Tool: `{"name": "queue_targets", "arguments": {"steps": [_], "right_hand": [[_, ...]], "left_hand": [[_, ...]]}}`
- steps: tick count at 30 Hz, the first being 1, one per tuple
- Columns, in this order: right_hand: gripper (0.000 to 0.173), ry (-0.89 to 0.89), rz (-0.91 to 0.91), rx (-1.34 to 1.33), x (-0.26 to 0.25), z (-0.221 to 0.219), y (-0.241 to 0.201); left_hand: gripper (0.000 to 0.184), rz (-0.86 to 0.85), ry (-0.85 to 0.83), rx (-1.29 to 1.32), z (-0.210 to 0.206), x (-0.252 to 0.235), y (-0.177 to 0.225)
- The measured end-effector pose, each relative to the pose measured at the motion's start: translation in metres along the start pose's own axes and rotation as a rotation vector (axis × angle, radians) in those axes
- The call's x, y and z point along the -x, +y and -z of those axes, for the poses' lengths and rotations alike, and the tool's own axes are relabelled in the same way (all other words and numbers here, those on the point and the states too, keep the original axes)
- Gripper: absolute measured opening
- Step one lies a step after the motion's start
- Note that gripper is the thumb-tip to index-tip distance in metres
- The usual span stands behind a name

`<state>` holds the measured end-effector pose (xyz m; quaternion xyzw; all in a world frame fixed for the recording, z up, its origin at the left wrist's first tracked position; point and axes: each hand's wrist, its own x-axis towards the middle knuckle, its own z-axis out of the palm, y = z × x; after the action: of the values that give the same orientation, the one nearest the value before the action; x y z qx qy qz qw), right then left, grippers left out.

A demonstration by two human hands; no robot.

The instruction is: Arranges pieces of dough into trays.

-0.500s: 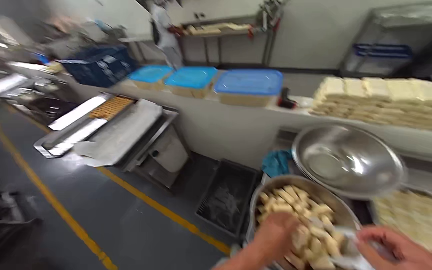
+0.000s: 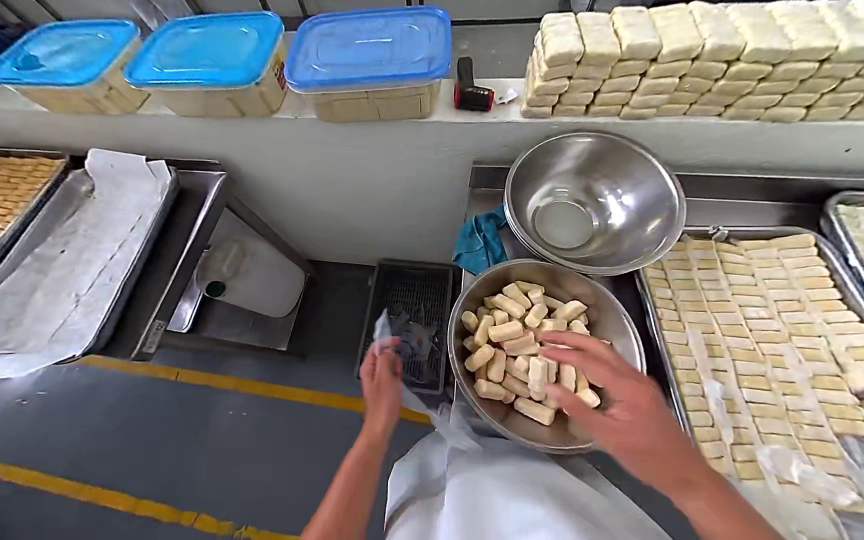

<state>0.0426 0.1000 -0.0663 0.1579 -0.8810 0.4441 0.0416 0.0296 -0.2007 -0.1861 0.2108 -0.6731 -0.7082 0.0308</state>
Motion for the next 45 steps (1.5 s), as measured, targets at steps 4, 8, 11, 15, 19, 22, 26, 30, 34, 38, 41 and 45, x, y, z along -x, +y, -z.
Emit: {"name": "queue_targets", "arguments": {"steps": [4,8,11,15,19,22,26,30,34,38,41,45], "right_hand": [[0.034,0.133,-0.221,-0.098,0.034,0.028,0.036],[0.033,0.147,-0.338,-0.098,0.075,0.032,0.038],[0.027,0.160,-0.403,-0.137,0.099,0.034,0.029],[0.025,0.198,-0.470,-0.151,0.127,0.041,0.027],[0.026,0.256,-0.506,-0.163,0.145,0.051,0.033],[0.028,0.262,-0.518,-0.143,0.154,0.056,0.041],[0.025,0.252,-0.609,0.027,0.185,0.095,0.069],[0.023,0.286,-0.840,0.216,0.222,0.158,0.119],[0.029,0.355,-1.035,0.277,0.244,0.201,0.196],[0.055,0.332,-1.166,0.250,0.236,0.200,0.257],[0.047,0.412,-1.141,0.301,0.221,0.192,0.257],[0.032,0.544,-1.007,0.327,0.198,0.224,0.247]], "left_hand": [[0.043,0.548,0.001,-0.477,0.069,-0.040,-0.125],[0.047,0.771,-0.109,-0.647,0.068,-0.056,-0.176],[0.046,0.682,-0.136,-0.694,0.052,-0.100,-0.171],[0.057,0.576,-0.132,-0.606,0.041,-0.162,-0.155],[0.058,0.489,-0.062,-0.518,0.028,-0.187,-0.115],[0.055,0.338,-0.062,-0.527,0.026,-0.164,-0.069],[0.047,0.149,-0.082,-0.303,0.024,-0.130,-0.025],[0.035,-0.119,-0.017,-0.193,0.006,-0.084,0.037],[0.027,-0.214,-0.075,-0.185,-0.071,-0.030,0.092],[0.025,-0.433,-0.434,-0.178,-0.136,0.005,0.088],[0.022,-0.526,-0.626,-0.233,-0.173,0.040,0.080],[0.023,-0.469,-0.697,-0.360,-0.189,0.077,0.069]]}}
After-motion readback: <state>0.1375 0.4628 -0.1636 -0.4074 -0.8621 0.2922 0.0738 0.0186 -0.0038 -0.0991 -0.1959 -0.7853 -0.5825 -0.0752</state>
